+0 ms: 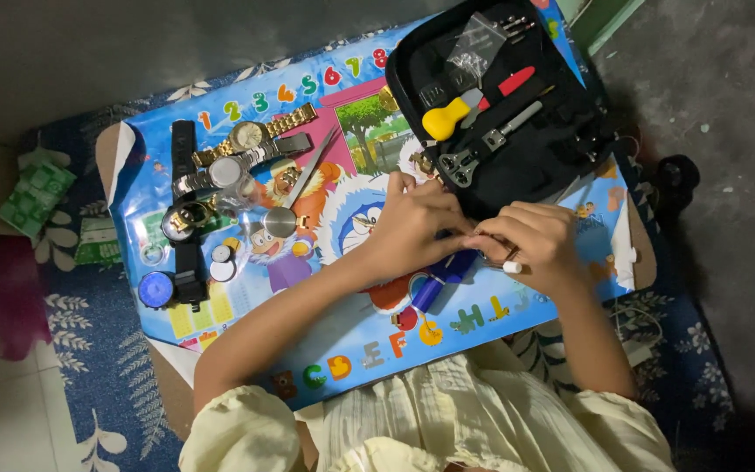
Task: The person sits on the floor at a low table, using a blue watch holder and various tools to repair a gold wristwatch. They manipulate the watch band and case, using a screwdriver and tweezers to adjust components.
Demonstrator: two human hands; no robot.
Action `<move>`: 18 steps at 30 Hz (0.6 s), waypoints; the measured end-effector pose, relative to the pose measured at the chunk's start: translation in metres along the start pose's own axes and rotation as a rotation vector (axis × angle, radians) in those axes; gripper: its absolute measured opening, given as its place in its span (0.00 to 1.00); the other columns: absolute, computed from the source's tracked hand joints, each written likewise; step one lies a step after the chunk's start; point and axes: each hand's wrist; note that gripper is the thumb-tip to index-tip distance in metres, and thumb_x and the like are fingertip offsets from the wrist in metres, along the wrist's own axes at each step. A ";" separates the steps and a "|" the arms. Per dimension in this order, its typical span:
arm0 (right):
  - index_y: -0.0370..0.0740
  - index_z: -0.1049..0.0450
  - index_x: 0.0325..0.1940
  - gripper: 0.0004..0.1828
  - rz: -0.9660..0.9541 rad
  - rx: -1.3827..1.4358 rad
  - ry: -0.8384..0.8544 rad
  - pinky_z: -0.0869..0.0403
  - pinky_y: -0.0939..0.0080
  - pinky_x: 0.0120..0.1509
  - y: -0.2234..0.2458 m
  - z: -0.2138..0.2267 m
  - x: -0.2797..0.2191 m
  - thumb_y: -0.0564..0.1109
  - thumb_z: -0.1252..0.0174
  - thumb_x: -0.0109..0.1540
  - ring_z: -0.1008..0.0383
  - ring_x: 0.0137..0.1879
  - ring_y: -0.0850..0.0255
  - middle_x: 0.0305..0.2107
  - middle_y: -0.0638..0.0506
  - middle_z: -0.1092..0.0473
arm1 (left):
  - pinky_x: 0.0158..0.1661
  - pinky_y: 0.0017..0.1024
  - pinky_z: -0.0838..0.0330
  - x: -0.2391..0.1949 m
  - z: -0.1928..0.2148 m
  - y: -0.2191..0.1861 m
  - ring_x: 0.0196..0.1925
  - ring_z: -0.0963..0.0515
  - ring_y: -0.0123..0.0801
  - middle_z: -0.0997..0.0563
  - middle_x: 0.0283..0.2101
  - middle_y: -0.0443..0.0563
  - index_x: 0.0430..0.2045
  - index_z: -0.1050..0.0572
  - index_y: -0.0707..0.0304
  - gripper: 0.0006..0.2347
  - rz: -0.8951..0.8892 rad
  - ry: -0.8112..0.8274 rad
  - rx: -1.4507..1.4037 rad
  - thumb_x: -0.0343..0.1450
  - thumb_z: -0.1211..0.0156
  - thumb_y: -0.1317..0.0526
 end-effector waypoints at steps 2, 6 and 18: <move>0.42 0.23 0.32 0.10 -0.034 0.022 0.000 0.36 0.63 0.19 -0.001 0.004 -0.008 0.47 0.33 0.65 0.37 0.17 0.59 0.13 0.59 0.38 | 0.46 0.40 0.48 -0.001 -0.002 0.000 0.36 0.28 0.28 0.25 0.28 0.34 0.28 0.19 0.43 0.09 -0.028 -0.016 0.024 0.70 0.36 0.45; 0.34 0.32 0.54 0.24 -0.283 0.229 0.167 0.31 0.54 0.34 -0.017 0.018 -0.026 0.39 0.30 0.57 0.31 0.28 0.50 0.26 0.50 0.36 | 0.44 0.39 0.48 0.001 0.003 -0.005 0.36 0.29 0.30 0.26 0.29 0.36 0.27 0.21 0.46 0.07 -0.108 -0.061 0.083 0.70 0.34 0.49; 0.36 0.25 0.48 0.06 -0.329 0.223 0.130 0.24 0.54 0.44 -0.029 0.031 -0.030 0.34 0.43 0.68 0.25 0.41 0.46 0.41 0.48 0.27 | 0.45 0.37 0.48 0.007 0.004 -0.010 0.36 0.26 0.32 0.20 0.31 0.37 0.29 0.18 0.48 0.07 -0.014 -0.072 -0.074 0.70 0.33 0.50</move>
Point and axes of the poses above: each hand's wrist, its own x-axis towards the middle knuckle, its own z-axis out of the back of the hand, y = z × x
